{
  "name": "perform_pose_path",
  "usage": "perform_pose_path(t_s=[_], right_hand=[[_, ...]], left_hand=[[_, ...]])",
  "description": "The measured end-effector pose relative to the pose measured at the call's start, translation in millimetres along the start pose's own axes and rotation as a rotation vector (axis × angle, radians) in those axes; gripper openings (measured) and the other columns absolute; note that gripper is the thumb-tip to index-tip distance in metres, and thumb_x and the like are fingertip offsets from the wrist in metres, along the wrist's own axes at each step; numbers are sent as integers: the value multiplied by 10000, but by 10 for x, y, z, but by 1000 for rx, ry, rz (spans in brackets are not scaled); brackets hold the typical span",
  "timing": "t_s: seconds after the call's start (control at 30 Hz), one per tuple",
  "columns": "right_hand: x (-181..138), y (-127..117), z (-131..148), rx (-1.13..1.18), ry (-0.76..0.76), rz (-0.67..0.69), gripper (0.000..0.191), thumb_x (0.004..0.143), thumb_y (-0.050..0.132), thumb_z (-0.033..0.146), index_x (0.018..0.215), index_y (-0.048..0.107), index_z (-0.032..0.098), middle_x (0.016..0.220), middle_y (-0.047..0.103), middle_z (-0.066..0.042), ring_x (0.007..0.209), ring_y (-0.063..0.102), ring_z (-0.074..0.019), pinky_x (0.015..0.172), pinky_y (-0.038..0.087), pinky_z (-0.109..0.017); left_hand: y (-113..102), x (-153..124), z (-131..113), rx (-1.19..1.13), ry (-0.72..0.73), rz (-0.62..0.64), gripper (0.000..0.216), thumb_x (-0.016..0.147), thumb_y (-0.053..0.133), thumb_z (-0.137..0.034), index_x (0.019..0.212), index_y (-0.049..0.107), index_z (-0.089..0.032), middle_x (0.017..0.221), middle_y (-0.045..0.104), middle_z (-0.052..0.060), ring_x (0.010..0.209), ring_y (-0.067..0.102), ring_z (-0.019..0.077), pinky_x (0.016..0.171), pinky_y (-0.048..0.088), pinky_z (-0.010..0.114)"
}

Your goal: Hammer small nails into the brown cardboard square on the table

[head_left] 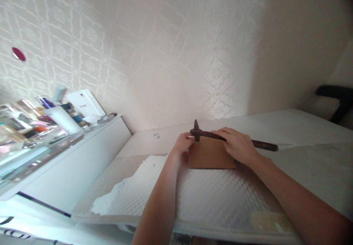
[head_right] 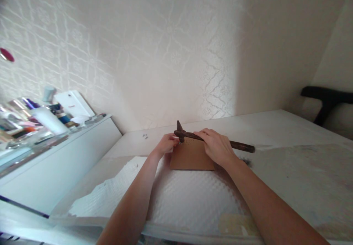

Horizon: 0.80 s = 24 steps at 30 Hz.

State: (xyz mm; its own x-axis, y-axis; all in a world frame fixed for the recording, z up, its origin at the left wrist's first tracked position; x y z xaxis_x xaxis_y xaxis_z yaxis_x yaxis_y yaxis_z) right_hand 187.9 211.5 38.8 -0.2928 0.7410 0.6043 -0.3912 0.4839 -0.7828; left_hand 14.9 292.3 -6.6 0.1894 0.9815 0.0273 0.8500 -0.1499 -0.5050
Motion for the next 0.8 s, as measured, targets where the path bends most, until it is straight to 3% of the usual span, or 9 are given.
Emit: perform_pose_path(t_s=[0.57,0.8], right_hand=[[7,-53,-3,-3,13,-59,480,767,449,54,1185,546,269,1081,605,-20,904,566,-174,646,467,-260],[7,2,4,10,2,8,489,758,441,39,1173,549,275,1079,604,-10,923,561,-170,660,453,-249]], left_hand=[[-30,-37,53,-6,-108,-34,265,691,632,-173,952,662,-140,625,606,22,567,532,102,532,403,193],[-2,-1,4,59,-18,2,216,739,542,-124,919,660,-108,659,616,28,571,528,91,556,411,190]])
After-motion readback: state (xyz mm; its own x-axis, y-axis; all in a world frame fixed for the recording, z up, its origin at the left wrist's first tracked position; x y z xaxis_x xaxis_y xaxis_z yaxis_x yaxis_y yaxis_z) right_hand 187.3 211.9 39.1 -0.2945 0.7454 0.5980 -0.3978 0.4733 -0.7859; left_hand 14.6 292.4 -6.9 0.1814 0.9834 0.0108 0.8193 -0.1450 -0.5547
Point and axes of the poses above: each hand's wrist, its own x-axis towards the middle knuckle, its own y-axis out of the palm, z = x × y, the point moved 8 cm from there along x, towards the middle knuckle
